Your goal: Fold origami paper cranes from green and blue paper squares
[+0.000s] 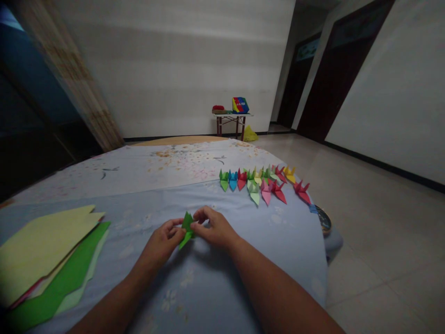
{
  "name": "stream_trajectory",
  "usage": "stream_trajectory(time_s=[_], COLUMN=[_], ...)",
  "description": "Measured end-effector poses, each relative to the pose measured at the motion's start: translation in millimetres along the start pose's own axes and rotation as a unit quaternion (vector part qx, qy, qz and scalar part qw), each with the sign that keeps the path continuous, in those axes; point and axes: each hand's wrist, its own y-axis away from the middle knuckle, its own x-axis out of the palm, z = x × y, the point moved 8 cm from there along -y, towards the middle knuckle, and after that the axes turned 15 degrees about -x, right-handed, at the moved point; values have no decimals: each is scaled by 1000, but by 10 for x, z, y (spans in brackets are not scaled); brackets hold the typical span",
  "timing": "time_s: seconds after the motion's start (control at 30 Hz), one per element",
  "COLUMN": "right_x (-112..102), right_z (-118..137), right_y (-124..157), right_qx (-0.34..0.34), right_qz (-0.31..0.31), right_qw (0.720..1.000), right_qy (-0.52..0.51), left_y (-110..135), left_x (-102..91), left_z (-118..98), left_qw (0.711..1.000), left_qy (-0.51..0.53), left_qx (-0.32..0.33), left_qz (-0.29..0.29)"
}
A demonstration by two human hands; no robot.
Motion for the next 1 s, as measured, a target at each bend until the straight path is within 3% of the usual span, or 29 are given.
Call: stream_trajectory(time_s=[0.07,0.13,0.23,0.3,0.37,0.47,0.67,0.8,1.0], right_x=[67,106,103,95,96,98,132,139,133], right_z=[-20,-55,-131,-183,-237,-283,-232,-187,-4], right_y=[7,14,16,7,-4,-20,-53,-58,-6], right_qx=[6,17,39,50,61,72,45,17,-70], right_qz=[9,6,-12,-17,-15,-7,17,24,110], right_qw=[1000,1000,998,996,993,986,976,982,970], right_qy=[1,15,53,78,100,147,212,189,206], left_y=[2,25,131,220,285,329,340,326,359], left_x=[14,-18,-73,-40,20,81,186,179,216], left_z=[16,8,-116,-224,-295,-335,-295,-278,-290], left_qw=[998,988,940,902,872,849,853,859,845], left_qy=[-48,-125,-255,-324,-378,-431,-462,-460,-492], left_qx=[17,43,123,189,231,241,215,197,188], left_qz=[-23,-82,-188,-214,-208,-189,-112,-105,-95])
